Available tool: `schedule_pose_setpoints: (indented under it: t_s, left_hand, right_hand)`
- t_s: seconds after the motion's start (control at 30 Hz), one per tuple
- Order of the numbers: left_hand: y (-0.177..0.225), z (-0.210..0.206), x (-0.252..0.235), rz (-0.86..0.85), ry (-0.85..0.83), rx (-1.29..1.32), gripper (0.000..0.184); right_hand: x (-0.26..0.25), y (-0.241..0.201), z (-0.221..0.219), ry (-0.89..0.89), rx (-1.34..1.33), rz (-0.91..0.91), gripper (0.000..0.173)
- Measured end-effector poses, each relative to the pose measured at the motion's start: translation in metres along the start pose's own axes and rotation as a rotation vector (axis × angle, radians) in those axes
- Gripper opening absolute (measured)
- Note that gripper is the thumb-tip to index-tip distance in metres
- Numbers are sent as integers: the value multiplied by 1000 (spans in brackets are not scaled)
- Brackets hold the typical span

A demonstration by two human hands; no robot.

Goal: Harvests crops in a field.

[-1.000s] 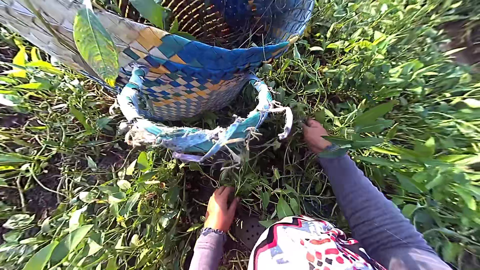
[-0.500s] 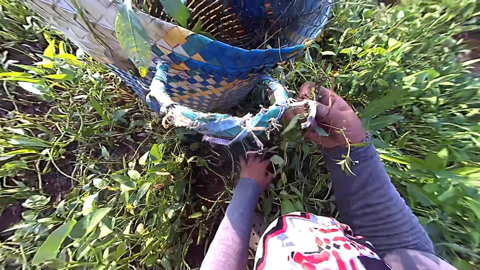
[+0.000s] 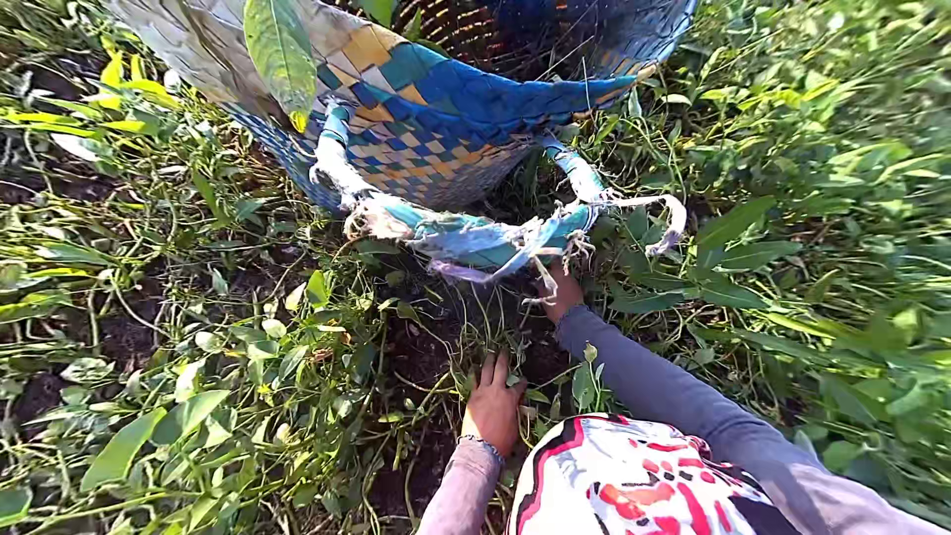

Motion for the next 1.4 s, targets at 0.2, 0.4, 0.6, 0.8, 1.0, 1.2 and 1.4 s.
schedule_pose_setpoints:
  t_s: [0.2, 0.4, 0.6, 0.8, 1.0, 1.2, 1.4]
  left_hand:
    - [-6, 0, 0, -30, 71, 24, 33]
    - [1, 10, 2, 3, -2, 38, 36]
    - [0, 4, 1, 2, 43, 36, 37]
    - [1, 13, 0, 22, -35, 70, 39]
    - [-1, 9, 1, -4, 21, 107, 40]
    - [-2, 12, -3, -5, 1, 66, 42]
    - [-5, 5, -2, -21, 55, 44, 39]
  right_hand:
    - [-2, -28, 20, -57, -147, 77, 39]
    - [-27, -65, -15, -134, 41, 58, 49]
    - [-24, -70, -24, -150, 121, 141, 34]
    - [-41, -15, 2, 63, -372, 118, 36]
    - [-50, 77, 57, 185, -850, -213, 37]
    - [-45, 66, 62, 54, -313, 71, 32]
    - [-15, 9, 60, -65, 66, -155, 47]
Point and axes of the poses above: each hand's wrist, its own x-axis away from the middle knuckle, its own z-axis out of the back of the hand, y = z × x, the point moved 1 cm from there along -x, towards the middle knuckle, and after that the axes turned 11 degrees about -z, right-handed, at the moved point
